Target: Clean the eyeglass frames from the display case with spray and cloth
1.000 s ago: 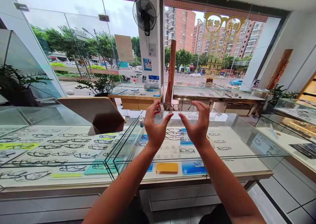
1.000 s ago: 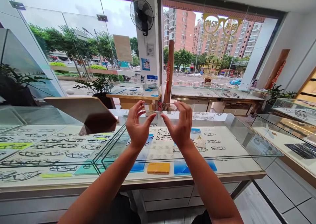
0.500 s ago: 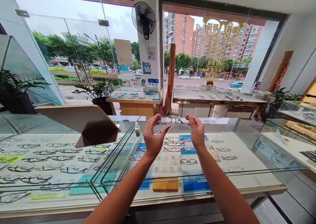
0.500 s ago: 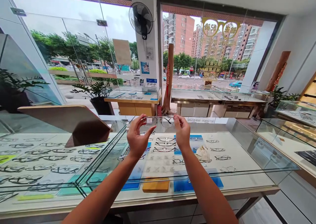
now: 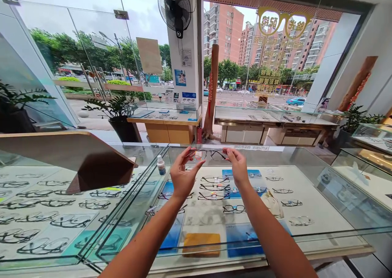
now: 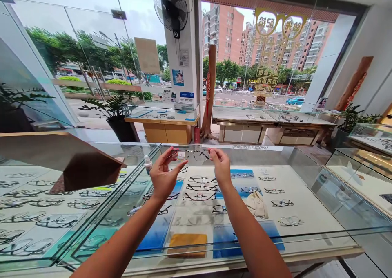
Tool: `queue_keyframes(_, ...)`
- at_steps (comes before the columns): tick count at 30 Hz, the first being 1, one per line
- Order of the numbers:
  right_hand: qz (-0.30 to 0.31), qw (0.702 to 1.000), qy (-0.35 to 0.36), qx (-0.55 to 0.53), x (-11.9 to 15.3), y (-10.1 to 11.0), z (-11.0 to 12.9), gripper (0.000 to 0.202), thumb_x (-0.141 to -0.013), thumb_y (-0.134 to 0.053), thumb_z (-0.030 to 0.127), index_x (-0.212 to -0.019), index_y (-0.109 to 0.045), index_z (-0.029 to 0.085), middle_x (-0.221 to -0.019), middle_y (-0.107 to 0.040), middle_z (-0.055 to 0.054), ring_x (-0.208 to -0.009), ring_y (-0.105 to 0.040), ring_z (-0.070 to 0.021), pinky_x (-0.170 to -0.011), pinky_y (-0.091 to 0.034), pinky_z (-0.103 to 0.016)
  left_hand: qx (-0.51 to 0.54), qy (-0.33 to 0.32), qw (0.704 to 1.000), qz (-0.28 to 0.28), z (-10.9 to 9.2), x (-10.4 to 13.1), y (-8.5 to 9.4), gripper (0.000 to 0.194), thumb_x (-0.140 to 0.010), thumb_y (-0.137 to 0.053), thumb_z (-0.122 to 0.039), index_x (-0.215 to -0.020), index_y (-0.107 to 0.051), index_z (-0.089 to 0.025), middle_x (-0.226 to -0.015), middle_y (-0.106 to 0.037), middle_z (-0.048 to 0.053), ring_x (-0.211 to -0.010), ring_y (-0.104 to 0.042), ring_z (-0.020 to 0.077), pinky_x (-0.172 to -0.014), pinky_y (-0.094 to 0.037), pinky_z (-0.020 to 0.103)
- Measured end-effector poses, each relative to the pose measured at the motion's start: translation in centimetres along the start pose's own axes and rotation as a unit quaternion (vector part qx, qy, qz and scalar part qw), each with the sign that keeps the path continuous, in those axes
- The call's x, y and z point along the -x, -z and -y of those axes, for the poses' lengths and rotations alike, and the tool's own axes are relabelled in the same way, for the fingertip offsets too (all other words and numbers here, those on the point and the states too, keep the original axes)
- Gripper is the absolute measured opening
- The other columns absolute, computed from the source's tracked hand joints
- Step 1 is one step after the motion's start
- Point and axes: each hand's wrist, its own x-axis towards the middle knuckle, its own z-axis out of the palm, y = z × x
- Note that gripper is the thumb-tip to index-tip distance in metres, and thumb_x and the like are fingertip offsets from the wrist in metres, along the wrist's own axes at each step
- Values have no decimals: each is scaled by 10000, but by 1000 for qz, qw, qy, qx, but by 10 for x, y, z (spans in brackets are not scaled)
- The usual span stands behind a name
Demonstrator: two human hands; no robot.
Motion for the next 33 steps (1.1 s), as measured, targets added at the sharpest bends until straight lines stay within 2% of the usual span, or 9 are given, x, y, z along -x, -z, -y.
queue_keyframes(6, 21, 999, -29, -12, 1, 6, -18, 450, -891, -724, 603, -1086, -793, 204, -1176, -792, -107, -1153, -707, -281, -927, -539, -367, 3, 28, 1000, 11, 10, 5, 2, 746, -740, -930, -442, -1373, -644, -171, -1274, -748, 169, -1110, -756, 281, -1009, -622, 466)
queue_keyframes(16, 15, 986, -112, -123, 5, 9, -30, 355, -804, -826, 533, -989, -781, 233, -1212, -786, -74, -1150, -720, -234, -890, -584, -324, -130, -5, 990, 63, 19, 12, 5, 681, -829, -864, -455, -1416, -625, -206, -1375, -717, 137, -1305, -668, 292, -1184, -479, 523)
queue_keyframes(24, 35, 972, -156, -171, 4, 9, -34, 368, -783, -868, 523, -963, -779, 215, -1199, -796, -94, -1191, -738, -272, -887, -626, -329, -155, 10, 985, 82, 21, 11, 6, 659, -831, -857, -473, -1399, -641, -217, -1358, -727, 124, -1295, -669, 295, -1170, -475, 521)
queue_keyframes(33, 42, 961, -196, -188, 3, 11, -36, 331, -802, -861, 487, -972, -816, 207, -1091, -823, -89, -1139, -763, -250, -900, -630, -310, -170, 13, 981, 92, 24, 11, 8, 658, -832, -848, -493, -1394, -643, -218, -1325, -744, 123, -1256, -690, 304, -1136, -497, 524)
